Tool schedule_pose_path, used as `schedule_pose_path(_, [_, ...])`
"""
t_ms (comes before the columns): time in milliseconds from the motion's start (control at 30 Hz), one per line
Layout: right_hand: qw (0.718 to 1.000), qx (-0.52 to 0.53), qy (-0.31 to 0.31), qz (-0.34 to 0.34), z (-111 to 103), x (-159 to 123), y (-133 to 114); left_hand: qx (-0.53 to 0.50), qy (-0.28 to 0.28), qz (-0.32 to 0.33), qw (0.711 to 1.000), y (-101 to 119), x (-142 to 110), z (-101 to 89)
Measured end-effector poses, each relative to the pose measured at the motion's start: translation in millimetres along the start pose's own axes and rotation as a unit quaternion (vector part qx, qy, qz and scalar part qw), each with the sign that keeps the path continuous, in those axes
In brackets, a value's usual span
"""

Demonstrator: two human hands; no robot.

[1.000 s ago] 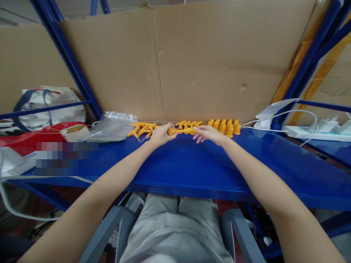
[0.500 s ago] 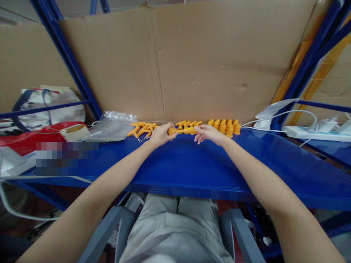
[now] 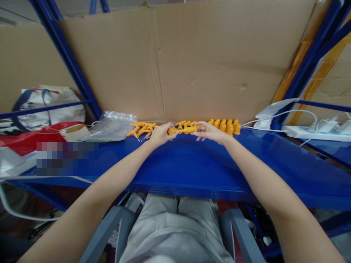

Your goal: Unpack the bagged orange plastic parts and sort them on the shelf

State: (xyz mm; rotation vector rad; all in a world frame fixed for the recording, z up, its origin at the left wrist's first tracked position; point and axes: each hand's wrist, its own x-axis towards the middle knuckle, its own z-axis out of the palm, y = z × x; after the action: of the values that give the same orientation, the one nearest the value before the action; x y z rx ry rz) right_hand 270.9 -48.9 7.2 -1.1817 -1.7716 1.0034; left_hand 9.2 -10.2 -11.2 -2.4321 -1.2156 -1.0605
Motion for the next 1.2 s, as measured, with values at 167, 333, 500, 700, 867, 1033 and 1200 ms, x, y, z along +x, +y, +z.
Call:
schedule_pose_path(167, [1.000,-0.006,0.007,-0.017,3,2,1,0.006,0.007,0.001,1.000,-1,0,0.8])
schedule_pose_path(333, [1.000,-0.017,0.007,-0.011,4,1,-3,0.007,0.016,0.009,1.000,-1,0,1.2])
schedule_pose_path(500, [1.000,-0.027,0.014,0.009,9,1,-5,0.006,0.018,0.008,1.000,0,-1,0.3])
schedule_pose_path(700, [0.998,-0.050,0.016,0.040,8,1,-6,0.006,0.020,0.011,1.000,0,0,1.5])
schedule_pose_path(867, [0.999,-0.038,0.017,-0.021,-2,0,-3,0.011,0.013,0.004,1.000,0,0,0.7])
schedule_pose_path(1033, [0.999,-0.030,0.017,-0.030,3,1,-1,0.007,0.006,0.003,1.000,2,-1,-2.6])
schedule_pose_path(1200, [1.000,-0.020,0.015,0.018,14,2,-5,0.005,-0.001,0.001,1.000,4,-1,-4.1])
